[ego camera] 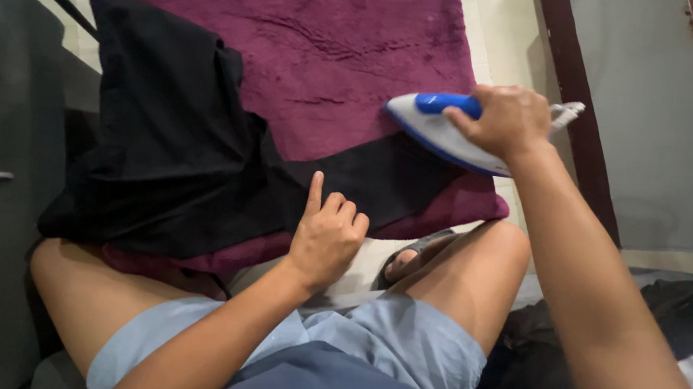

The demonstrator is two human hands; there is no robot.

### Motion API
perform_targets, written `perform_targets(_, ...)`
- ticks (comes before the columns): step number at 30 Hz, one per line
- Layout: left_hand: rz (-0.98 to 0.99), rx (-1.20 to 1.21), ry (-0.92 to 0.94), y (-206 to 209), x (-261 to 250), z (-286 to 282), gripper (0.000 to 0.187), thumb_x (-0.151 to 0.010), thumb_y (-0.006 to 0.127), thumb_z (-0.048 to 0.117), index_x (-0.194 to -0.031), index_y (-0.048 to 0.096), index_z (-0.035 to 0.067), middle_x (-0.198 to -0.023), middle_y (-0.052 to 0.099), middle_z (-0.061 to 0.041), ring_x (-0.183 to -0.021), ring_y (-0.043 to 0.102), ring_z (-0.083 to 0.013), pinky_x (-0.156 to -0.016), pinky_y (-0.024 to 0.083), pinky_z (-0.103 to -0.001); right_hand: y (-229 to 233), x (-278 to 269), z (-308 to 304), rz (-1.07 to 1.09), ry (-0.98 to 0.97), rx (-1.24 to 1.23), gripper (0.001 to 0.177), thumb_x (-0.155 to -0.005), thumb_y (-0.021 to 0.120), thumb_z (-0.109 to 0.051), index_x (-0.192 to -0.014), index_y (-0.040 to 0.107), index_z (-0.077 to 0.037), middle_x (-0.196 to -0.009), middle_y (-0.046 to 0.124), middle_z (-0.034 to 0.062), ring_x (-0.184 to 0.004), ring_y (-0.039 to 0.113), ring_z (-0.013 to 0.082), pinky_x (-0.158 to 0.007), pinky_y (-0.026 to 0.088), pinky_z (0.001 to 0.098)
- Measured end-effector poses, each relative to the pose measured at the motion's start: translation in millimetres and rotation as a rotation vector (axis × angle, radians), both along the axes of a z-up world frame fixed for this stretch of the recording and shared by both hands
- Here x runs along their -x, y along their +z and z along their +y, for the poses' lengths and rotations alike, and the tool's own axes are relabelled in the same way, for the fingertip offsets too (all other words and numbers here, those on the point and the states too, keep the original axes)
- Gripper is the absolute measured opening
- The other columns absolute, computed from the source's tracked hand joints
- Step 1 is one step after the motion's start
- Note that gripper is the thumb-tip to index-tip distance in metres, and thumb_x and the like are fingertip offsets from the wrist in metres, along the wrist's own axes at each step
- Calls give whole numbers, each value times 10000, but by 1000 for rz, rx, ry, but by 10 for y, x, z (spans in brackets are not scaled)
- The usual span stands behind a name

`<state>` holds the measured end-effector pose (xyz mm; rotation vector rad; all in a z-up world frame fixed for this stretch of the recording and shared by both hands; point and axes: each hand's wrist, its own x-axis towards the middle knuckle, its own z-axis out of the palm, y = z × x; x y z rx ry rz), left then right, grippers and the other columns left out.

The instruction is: The person irons a black garment on a purple mat using a handheld electric iron. They repeatedly smooth the fabric, lift and reposition the garment, and continue ironing different sections.

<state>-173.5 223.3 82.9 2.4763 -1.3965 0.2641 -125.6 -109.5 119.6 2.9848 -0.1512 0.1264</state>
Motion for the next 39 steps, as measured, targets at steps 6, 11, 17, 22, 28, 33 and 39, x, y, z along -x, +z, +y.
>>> perform_targets(6,121,152,41,196,-120,246,379,-760,774,284,-1039,685,43,-1075,631,-121,-1136,572,-323,-1164,241,-673,-18,-434,-324,-255,-101,-192,540,-899,829,-620,-937,765,-85,-796,734,160,-706,713,328,-629,556,464)
perform_targets(11,119,233,249,292,-315,660,433,-796,796,264,-1167,683,73,-1245,609,-107,-1269,540,-315,-1188,263,-645,-75,-1088,-339,-518,-61,-1227,314,-1048,790,-205,-1172,601,13,-1013,692,65,-915,674,165,-831,560,326)
perform_targets(17,93,294,469,367,-649,1078,446,-776,800,236,-1170,681,65,-1230,617,-101,-1238,548,-313,-1175,281,-651,-272,-1975,-211,-765,10,-1680,533,-781,648,179,-1272,527,8,-1033,629,60,-950,698,199,-864,620,326)
perform_targets(22,50,298,600,367,-885,1354,452,-779,797,244,-1172,672,59,-1225,618,-106,-1232,548,-314,-1166,288,-653,-827,-2363,-177,-918,-14,-1764,599,-747,587,219,-1310,570,18,-988,585,63,-861,635,188,-746,551,301)
perform_targets(28,31,221,764,270,-1111,1631,499,-780,803,285,-1205,656,70,-1248,601,-120,-1236,538,-333,-1153,294,-667,-1414,-2361,-275,-902,-8,-1712,575,-743,651,227,-1264,562,-1,-1063,620,55,-954,672,158,-828,576,276)
perform_targets(33,29,143,979,168,-1225,1827,628,-783,808,399,-1266,629,40,-1297,582,-170,-1251,525,-380,-1117,283,-695,-1412,-2220,-306,-710,-198,-1642,559,-830,756,158,-1336,547,41,-1070,586,118,-859,573,233,-737,495,354)
perform_targets(39,646,72,1300,-22,-1274,2392,918,-834,691,696,-1421,536,8,-1395,566,-267,-1328,509,-439,-1170,301,-605,-1090,-1831,-149,-748,-335,-1523,892,-738,845,80,-1426,298,-74,-1185,517,83,-1086,633,196,-898,635,343)
